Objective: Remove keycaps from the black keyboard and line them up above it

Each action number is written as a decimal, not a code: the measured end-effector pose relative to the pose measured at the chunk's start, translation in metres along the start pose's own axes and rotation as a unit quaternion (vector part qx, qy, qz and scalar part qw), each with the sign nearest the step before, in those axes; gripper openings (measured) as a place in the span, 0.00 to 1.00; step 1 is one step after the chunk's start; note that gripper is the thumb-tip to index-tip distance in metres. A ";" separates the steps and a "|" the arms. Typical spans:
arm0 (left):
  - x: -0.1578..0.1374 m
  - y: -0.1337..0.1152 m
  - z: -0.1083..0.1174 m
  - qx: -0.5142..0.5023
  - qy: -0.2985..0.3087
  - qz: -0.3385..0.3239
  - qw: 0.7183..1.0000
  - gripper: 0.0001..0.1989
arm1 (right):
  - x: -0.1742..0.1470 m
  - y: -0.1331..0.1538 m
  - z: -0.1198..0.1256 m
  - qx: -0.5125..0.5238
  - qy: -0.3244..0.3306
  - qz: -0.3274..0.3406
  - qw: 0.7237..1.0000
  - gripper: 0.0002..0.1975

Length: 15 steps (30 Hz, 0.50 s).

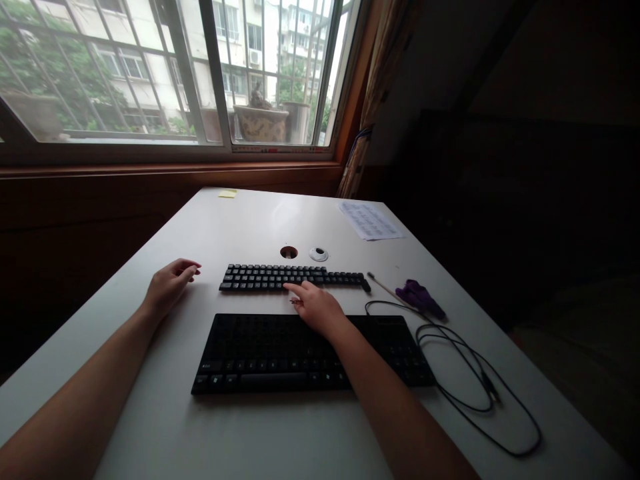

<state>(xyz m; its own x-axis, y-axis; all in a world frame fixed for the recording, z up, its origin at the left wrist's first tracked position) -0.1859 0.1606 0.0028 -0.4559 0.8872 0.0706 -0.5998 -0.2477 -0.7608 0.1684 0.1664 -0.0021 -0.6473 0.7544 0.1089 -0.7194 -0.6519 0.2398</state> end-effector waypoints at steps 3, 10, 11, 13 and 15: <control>0.000 0.000 0.000 0.002 0.000 -0.001 1.000 0.16 | 0.000 0.000 0.001 -0.003 -0.003 0.001 1.000 0.25; 0.000 0.001 0.000 -0.010 0.000 0.002 1.000 0.15 | -0.002 0.002 0.003 0.000 -0.003 -0.003 1.000 0.27; 0.001 0.001 0.000 -0.011 0.000 0.003 1.000 0.15 | -0.003 0.004 0.004 -0.001 -0.005 0.000 1.000 0.26; 0.000 0.001 0.000 -0.012 0.002 0.005 1.000 0.14 | -0.003 0.007 0.005 -0.002 -0.005 0.009 1.000 0.25; 0.000 0.000 0.000 -0.012 0.004 0.006 1.000 0.14 | -0.003 0.012 0.005 -0.002 0.001 0.024 1.000 0.22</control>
Point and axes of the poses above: each hand's wrist, its own x-axis towards the middle knuckle, its own z-axis out of the back of the hand, y = z × x, the point moved 8 cm from there along x, towards the middle knuckle, and after that the axes turned 13 degrees about z, right-handed, at the moved point
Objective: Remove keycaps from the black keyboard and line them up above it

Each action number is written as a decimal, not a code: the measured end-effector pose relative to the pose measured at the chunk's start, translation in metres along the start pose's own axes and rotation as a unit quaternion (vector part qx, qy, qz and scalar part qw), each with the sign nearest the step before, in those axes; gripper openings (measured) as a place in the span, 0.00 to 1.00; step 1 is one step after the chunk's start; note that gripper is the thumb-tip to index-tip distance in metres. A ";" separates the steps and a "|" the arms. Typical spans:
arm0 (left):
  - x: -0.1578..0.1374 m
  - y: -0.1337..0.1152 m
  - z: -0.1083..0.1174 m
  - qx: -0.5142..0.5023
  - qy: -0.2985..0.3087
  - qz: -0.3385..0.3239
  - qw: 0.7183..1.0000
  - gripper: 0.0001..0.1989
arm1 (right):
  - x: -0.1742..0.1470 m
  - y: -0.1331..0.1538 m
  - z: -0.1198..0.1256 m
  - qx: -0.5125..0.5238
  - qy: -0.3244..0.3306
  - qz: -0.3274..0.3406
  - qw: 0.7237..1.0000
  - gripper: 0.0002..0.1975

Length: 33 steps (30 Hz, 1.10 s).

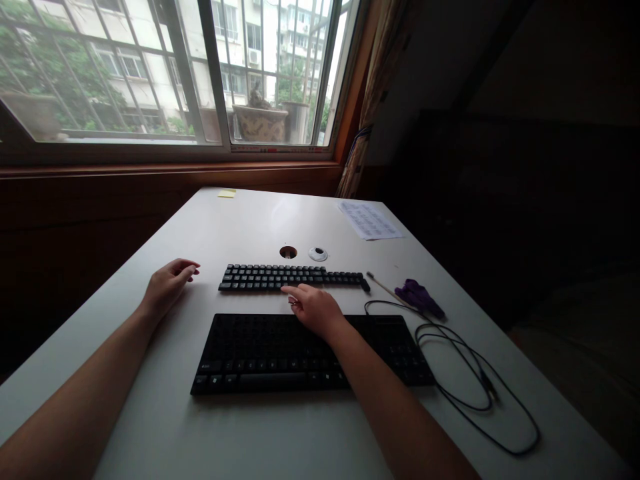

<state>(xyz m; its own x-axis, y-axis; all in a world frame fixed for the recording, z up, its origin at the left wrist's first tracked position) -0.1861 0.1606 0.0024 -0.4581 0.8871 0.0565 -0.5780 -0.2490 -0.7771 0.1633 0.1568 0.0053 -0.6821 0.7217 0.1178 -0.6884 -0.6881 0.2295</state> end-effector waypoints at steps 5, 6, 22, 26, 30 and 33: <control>-0.003 -0.003 0.001 0.006 0.001 0.006 1.000 0.15 | 0.003 0.008 -0.006 -0.001 0.024 0.026 0.999 0.21; -0.003 -0.004 0.001 0.007 0.001 0.006 1.000 0.16 | 0.003 0.008 -0.007 -0.002 0.027 0.026 0.999 0.21; -0.004 -0.005 0.001 0.011 0.003 0.002 1.000 0.18 | 0.004 0.005 -0.010 0.006 0.029 0.021 0.999 0.22; -0.003 -0.004 0.001 0.014 0.003 0.004 1.000 0.17 | 0.004 0.005 -0.010 0.002 0.021 0.027 0.999 0.21; 0.000 -0.001 -0.001 0.004 0.004 -0.002 1.000 0.17 | 0.003 0.006 -0.007 -0.002 0.016 0.029 0.999 0.21; 0.001 0.001 -0.001 0.002 0.004 0.002 1.000 0.16 | 0.002 0.005 -0.001 -0.004 -0.007 0.020 1.000 0.20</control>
Point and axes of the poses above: each hand's wrist, its own x-axis towards the middle knuckle, its own z-axis out of the back of the hand, y = z × x, the point moved 8 cm from there along x, towards the middle knuckle, and after that the axes turned 13 degrees about z, right-handed, at the moved point
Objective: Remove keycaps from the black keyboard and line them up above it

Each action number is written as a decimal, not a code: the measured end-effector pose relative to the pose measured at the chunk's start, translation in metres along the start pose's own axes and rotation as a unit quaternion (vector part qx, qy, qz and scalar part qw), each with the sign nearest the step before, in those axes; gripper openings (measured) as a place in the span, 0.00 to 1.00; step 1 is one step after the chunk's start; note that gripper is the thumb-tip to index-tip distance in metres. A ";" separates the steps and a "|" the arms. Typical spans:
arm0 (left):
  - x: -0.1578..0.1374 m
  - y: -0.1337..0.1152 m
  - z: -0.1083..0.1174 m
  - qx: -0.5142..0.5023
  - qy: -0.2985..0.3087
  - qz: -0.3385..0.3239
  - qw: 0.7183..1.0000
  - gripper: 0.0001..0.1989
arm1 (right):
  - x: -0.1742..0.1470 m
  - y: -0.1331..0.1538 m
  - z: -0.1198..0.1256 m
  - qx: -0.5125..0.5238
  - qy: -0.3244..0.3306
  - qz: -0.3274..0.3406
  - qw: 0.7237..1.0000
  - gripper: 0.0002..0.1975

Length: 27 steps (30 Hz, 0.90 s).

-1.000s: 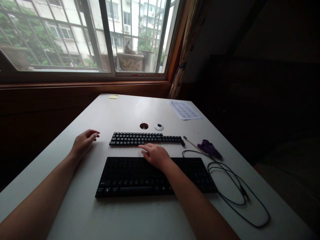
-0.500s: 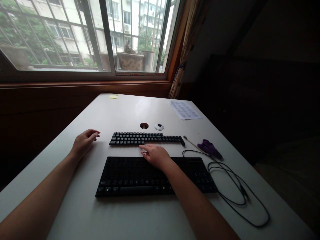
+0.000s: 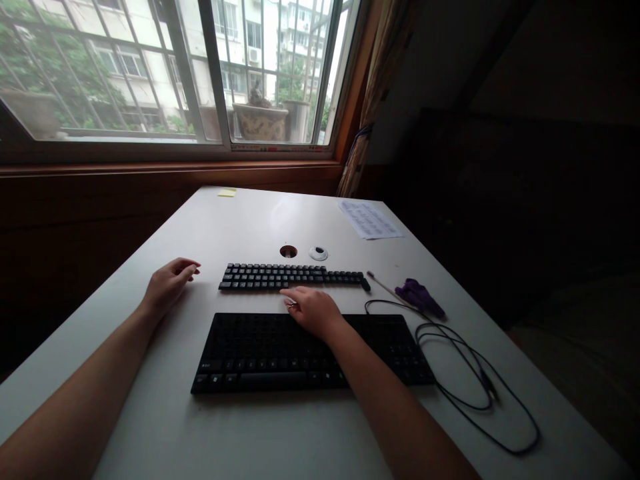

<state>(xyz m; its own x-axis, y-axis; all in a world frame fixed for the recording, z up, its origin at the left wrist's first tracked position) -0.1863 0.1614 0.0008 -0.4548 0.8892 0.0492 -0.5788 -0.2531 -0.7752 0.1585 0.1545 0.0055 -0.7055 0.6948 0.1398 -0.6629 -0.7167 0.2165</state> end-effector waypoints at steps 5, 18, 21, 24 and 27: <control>-0.001 0.000 0.000 0.001 0.002 0.003 1.000 0.15 | -0.003 -0.008 0.011 -0.017 -0.040 -0.043 0.998 0.19; -0.002 -0.002 -0.001 0.019 0.005 -0.002 1.000 0.19 | -0.002 -0.011 -0.001 -0.006 0.023 -0.055 0.998 0.18; -0.003 -0.004 -0.001 0.023 0.005 -0.002 1.000 0.19 | -0.002 -0.012 -0.001 -0.009 0.026 -0.057 0.998 0.18; -0.002 -0.002 -0.001 0.017 0.004 -0.003 1.000 0.18 | -0.001 -0.011 -0.001 -0.009 0.025 -0.050 0.998 0.18; 0.000 0.001 -0.002 0.008 0.007 -0.005 1.000 0.17 | -0.001 -0.011 -0.002 -0.009 0.025 -0.048 0.998 0.18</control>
Point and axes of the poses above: each hand's wrist, its own x-axis towards the middle knuckle, its own z-axis out of the back of the hand, y = z × x, the point moved 8 cm from there along x, towards the middle knuckle, and after that the axes turned 13 degrees about z, right-handed, at the moved point
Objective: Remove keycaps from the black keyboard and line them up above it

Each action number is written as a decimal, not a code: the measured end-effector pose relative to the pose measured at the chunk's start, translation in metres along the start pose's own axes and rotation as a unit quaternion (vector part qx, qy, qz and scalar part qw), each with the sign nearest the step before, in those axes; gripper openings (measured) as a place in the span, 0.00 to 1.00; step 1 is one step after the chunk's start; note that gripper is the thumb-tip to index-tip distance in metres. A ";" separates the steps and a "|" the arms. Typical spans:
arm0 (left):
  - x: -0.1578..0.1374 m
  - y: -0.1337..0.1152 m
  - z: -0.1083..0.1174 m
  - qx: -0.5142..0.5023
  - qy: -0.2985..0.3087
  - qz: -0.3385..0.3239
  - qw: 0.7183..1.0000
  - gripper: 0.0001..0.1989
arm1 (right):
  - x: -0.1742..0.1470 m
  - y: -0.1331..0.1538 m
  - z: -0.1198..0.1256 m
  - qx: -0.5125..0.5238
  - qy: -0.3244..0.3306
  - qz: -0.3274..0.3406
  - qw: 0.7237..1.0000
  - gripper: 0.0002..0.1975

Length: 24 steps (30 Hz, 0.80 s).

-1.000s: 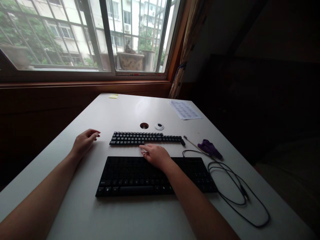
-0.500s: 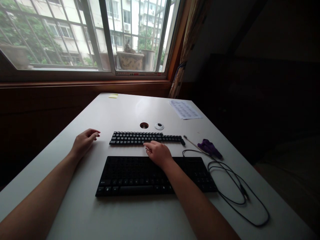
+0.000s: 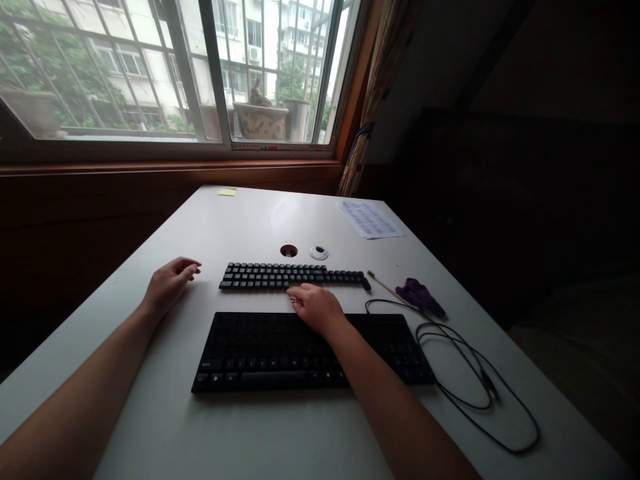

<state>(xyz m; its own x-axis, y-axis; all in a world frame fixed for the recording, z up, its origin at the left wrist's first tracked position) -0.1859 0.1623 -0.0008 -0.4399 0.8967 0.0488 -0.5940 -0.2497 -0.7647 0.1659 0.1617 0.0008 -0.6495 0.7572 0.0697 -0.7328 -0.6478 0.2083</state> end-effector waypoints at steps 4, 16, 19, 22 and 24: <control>0.000 0.000 0.000 0.001 0.000 0.000 1.000 0.18 | 0.000 0.000 0.000 0.006 -0.006 -0.001 1.000 0.18; -0.004 -0.006 0.001 0.011 -0.001 0.006 1.000 0.19 | 0.000 0.000 0.000 0.007 -0.001 0.003 1.000 0.19; -0.004 -0.005 0.002 0.013 -0.001 0.007 1.000 0.19 | 0.000 0.001 0.000 0.010 0.000 0.002 1.000 0.19; -0.003 -0.005 0.001 0.011 0.001 0.005 1.000 0.19 | 0.000 0.001 0.000 0.010 -0.001 0.002 1.000 0.19; -0.002 -0.004 0.001 0.010 0.003 0.005 1.000 0.18 | 0.000 0.001 0.000 0.009 -0.003 0.004 1.000 0.19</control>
<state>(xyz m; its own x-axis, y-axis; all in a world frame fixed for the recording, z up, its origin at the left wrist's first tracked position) -0.1830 0.1608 0.0026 -0.4417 0.8964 0.0385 -0.6033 -0.2650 -0.7522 0.1653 0.1606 0.0015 -0.6533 0.7531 0.0776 -0.7243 -0.6516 0.2253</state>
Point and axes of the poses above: each hand's wrist, its own x-axis towards the middle knuckle, its own z-axis out of the back of the hand, y = z × x, the point moved 8 cm from there along x, towards the middle knuckle, and after that the axes turned 13 degrees about z, right-handed, at the moved point
